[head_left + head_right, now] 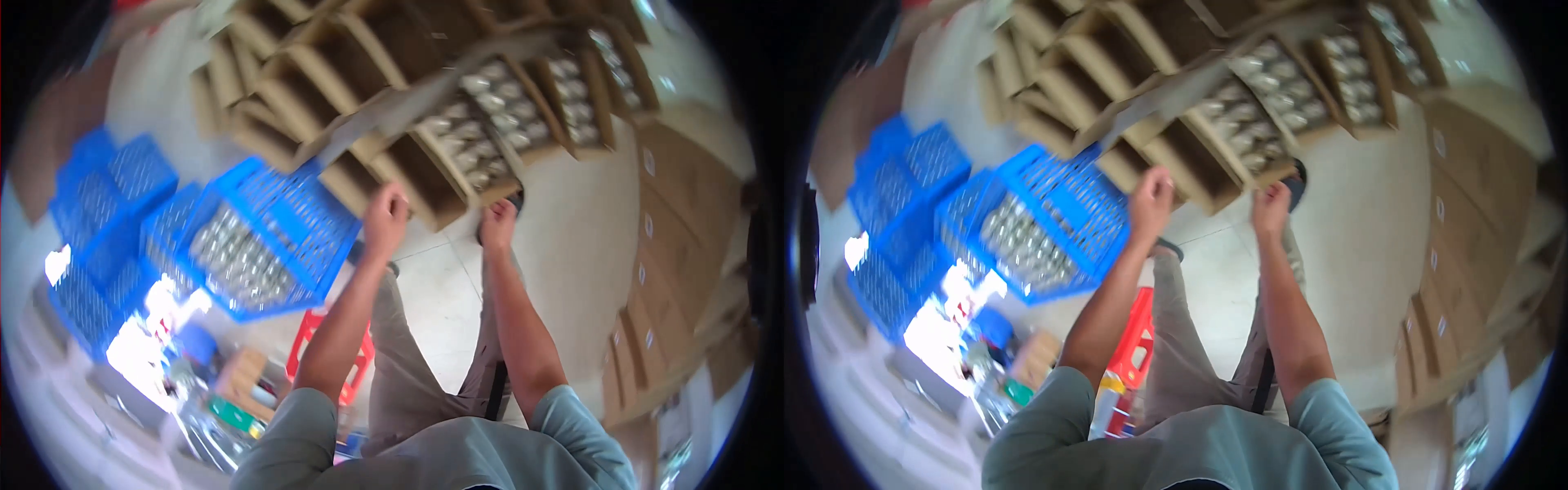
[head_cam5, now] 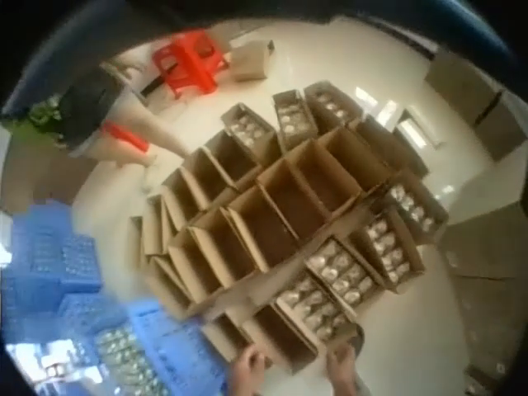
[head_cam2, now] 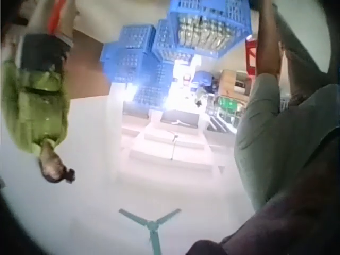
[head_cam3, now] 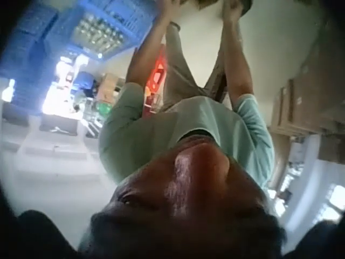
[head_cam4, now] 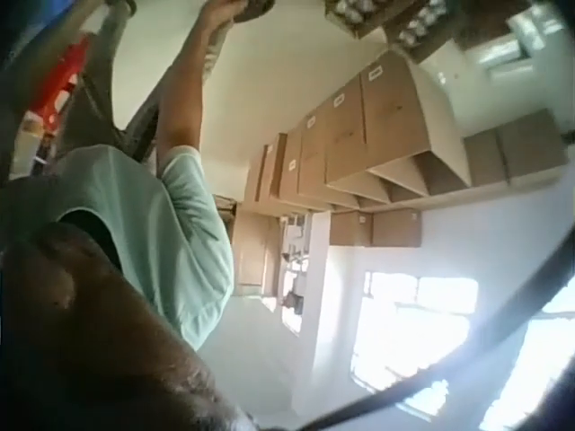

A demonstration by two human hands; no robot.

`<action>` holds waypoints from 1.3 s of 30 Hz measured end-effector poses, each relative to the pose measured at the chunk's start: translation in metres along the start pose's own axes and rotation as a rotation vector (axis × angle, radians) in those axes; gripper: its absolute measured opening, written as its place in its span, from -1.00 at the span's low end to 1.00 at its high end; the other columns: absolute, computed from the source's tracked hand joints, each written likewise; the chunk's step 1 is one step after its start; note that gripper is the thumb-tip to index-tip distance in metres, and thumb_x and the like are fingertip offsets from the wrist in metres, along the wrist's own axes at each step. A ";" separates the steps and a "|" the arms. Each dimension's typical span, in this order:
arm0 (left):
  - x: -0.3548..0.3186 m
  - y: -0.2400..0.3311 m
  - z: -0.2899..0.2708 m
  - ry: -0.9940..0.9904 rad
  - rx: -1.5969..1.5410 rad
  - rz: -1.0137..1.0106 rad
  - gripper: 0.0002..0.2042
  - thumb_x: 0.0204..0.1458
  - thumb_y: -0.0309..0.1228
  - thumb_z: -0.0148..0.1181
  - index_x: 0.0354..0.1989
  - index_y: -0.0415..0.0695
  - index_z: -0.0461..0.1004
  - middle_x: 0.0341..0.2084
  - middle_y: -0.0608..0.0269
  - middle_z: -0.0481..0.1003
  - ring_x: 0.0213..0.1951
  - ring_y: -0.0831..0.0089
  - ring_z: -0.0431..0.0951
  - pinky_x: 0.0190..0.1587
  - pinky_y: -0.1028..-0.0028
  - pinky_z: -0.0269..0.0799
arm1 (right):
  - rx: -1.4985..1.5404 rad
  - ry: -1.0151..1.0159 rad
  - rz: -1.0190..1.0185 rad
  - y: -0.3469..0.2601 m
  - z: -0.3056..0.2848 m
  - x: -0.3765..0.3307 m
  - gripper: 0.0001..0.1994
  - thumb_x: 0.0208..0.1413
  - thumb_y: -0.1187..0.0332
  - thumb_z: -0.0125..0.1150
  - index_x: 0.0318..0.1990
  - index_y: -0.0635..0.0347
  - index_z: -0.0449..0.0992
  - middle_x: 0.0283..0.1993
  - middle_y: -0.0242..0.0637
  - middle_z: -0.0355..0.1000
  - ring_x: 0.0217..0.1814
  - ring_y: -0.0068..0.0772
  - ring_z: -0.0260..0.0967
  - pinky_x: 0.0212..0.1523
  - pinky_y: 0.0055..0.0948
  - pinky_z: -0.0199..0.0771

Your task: The recorder is picking up sets of glass jars from a blue crate and placing them into cardboard boxes on the floor.

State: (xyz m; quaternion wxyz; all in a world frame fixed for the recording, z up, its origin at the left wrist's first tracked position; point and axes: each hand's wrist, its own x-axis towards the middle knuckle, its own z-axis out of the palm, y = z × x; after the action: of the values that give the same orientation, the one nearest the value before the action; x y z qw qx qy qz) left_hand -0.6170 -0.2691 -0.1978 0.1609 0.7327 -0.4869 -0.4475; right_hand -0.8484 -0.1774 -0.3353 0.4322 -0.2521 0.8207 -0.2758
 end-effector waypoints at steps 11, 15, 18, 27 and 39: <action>-0.207 -0.155 -0.176 0.586 -0.347 -0.357 -0.75 0.12 -0.55 0.06 -0.02 -0.21 0.43 -0.16 0.15 0.54 -0.12 0.43 0.56 -0.10 0.49 0.46 | 0.090 -0.473 -0.009 -0.119 0.047 -0.065 -0.81 0.17 0.33 0.14 -0.11 0.16 0.46 -0.21 -0.42 0.45 -0.20 -0.63 0.36 -0.25 -0.60 0.33; -0.216 -0.232 -0.220 0.713 -0.522 -0.335 -0.68 0.04 -0.63 0.05 0.01 -0.27 0.40 -0.12 0.15 0.52 -0.10 0.46 0.52 -0.03 0.49 0.43 | 0.206 -0.575 -0.185 -0.201 0.108 -0.135 -0.77 0.21 0.36 0.11 -0.01 0.19 0.44 -0.10 -0.38 0.46 -0.11 -0.57 0.39 -0.14 -0.59 0.37; -0.208 -0.286 -0.255 0.986 -0.888 -0.469 -0.62 0.02 -0.57 0.13 0.06 -0.29 0.31 -0.01 0.06 0.45 0.06 0.34 0.44 0.05 0.42 0.40 | 0.108 -0.667 -0.463 -0.282 0.207 -0.243 -0.70 0.22 0.35 0.11 0.07 0.25 0.40 -0.04 -0.29 0.45 0.00 -0.47 0.40 0.04 -0.50 0.37; -0.167 -0.390 -0.335 1.127 -1.179 -0.916 -0.35 -0.15 -0.47 0.20 0.14 -0.48 0.11 0.02 -0.23 0.31 0.08 0.11 0.34 0.17 0.31 0.19 | -0.856 -1.140 -1.130 -0.239 0.554 -0.413 -0.12 -0.01 -0.12 0.27 0.30 0.35 0.11 0.34 0.16 0.09 0.38 0.06 0.07 0.32 -0.15 0.11; -0.165 -0.432 -0.358 0.837 -1.555 -0.996 -0.30 -0.21 -0.19 0.35 0.14 -0.23 0.26 -0.14 0.21 0.44 -0.15 0.35 0.45 -0.11 0.40 0.34 | -1.396 -1.148 -1.114 -0.261 0.614 -0.425 0.14 -0.46 -0.35 0.43 0.24 0.30 0.21 0.17 0.26 0.28 0.24 0.13 0.27 0.21 -0.13 0.28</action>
State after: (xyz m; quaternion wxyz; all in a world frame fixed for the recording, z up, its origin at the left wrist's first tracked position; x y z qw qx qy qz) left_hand -0.1004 0.0058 -0.2095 0.5460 0.6425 0.3958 -0.3639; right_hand -0.0697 -0.2325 -0.2091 0.3270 -0.8773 0.2389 0.2575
